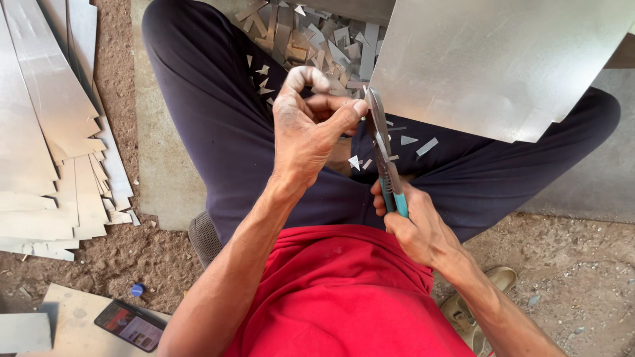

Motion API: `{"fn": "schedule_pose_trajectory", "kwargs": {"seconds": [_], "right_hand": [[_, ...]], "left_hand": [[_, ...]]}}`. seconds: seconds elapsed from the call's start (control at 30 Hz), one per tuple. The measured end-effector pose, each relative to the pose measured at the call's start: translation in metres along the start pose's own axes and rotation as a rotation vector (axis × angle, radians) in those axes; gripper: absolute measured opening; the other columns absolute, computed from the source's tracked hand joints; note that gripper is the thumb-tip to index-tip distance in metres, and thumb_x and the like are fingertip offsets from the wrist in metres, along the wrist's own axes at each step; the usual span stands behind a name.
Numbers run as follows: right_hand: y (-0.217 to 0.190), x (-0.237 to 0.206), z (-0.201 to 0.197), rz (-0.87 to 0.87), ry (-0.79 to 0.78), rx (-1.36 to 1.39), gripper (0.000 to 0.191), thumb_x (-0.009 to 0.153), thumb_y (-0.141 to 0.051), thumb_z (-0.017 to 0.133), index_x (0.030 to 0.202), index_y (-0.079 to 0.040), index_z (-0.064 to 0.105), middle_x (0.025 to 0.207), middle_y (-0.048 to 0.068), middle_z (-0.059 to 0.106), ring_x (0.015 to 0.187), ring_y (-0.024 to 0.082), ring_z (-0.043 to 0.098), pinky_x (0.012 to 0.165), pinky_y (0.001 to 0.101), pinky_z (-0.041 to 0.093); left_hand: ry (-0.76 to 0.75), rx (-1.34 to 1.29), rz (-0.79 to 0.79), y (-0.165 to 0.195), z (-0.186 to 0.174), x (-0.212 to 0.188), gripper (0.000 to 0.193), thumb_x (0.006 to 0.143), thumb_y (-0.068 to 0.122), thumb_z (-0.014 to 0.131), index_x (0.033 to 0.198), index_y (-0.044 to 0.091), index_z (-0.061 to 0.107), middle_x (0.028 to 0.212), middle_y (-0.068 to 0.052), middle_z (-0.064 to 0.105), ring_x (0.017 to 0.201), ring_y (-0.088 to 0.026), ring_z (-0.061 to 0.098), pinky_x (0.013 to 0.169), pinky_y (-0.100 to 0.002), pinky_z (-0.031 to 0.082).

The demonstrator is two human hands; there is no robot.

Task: The person cuts a series of rectangular notches into the edges of multiple thin metal sheets using handheld shears.

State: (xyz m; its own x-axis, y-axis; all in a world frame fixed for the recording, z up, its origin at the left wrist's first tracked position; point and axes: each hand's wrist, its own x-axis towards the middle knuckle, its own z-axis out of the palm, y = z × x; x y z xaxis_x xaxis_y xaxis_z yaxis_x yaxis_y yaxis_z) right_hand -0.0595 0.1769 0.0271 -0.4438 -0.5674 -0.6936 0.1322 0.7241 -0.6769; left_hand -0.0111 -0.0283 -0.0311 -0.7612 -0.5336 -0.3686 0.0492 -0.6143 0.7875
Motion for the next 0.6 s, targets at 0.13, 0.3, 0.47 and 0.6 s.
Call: {"fn": "schedule_pose_trajectory", "kwargs": {"seconds": [0.13, 0.3, 0.47, 0.6], "right_hand": [[0.006, 0.006, -0.001, -0.02, 0.099, -0.13, 0.02, 0.071, -0.009, 0.052, 0.085, 0.001, 0.063, 0.065, 0.009, 0.062, 0.057, 0.02, 0.061, 0.056, 0.0362, 0.051], [0.023, -0.009, -0.003, -0.063, 0.205, -0.181, 0.015, 0.072, -0.011, 0.055, 0.075, 0.0, 0.064, 0.054, 0.008, 0.056, 0.048, 0.019, 0.056, 0.05, 0.0361, 0.046], [0.054, -0.025, 0.001, 0.144, 0.235, -0.074, 0.014, 0.073, -0.012, 0.056, 0.075, -0.003, 0.067, 0.053, 0.007, 0.06, 0.047, 0.017, 0.056, 0.047, 0.0345, 0.045], [0.08, -0.036, 0.006, 0.114, 0.286, 0.067, 0.012, 0.074, -0.013, 0.059, 0.077, -0.003, 0.065, 0.054, 0.004, 0.059, 0.048, 0.014, 0.054, 0.047, 0.0315, 0.043]], "left_hand": [[-0.023, 0.042, 0.001, 0.001, -0.006, 0.002, 0.044, 0.082, 0.002, 0.081, 0.103, 0.008, 0.043, 0.08, -0.009, 0.076, 0.069, -0.01, 0.068, 0.063, -0.023, 0.057], [-0.233, 0.624, 0.449, 0.018, 0.007, 0.049, 0.029, 0.097, 0.026, 0.073, 0.104, 0.001, 0.059, 0.085, 0.0, 0.065, 0.074, -0.008, 0.062, 0.063, -0.022, 0.053], [-0.198, 0.531, 0.259, 0.022, 0.052, 0.098, 0.058, 0.109, 0.039, 0.068, 0.074, -0.004, 0.053, 0.063, -0.001, 0.039, 0.055, -0.011, 0.031, 0.05, -0.031, 0.026], [-0.081, 0.18, 0.506, -0.003, 0.116, 0.031, 0.045, 0.11, 0.043, 0.05, 0.09, 0.005, 0.066, 0.07, -0.001, 0.06, 0.059, -0.008, 0.052, 0.051, -0.031, 0.04]]}}
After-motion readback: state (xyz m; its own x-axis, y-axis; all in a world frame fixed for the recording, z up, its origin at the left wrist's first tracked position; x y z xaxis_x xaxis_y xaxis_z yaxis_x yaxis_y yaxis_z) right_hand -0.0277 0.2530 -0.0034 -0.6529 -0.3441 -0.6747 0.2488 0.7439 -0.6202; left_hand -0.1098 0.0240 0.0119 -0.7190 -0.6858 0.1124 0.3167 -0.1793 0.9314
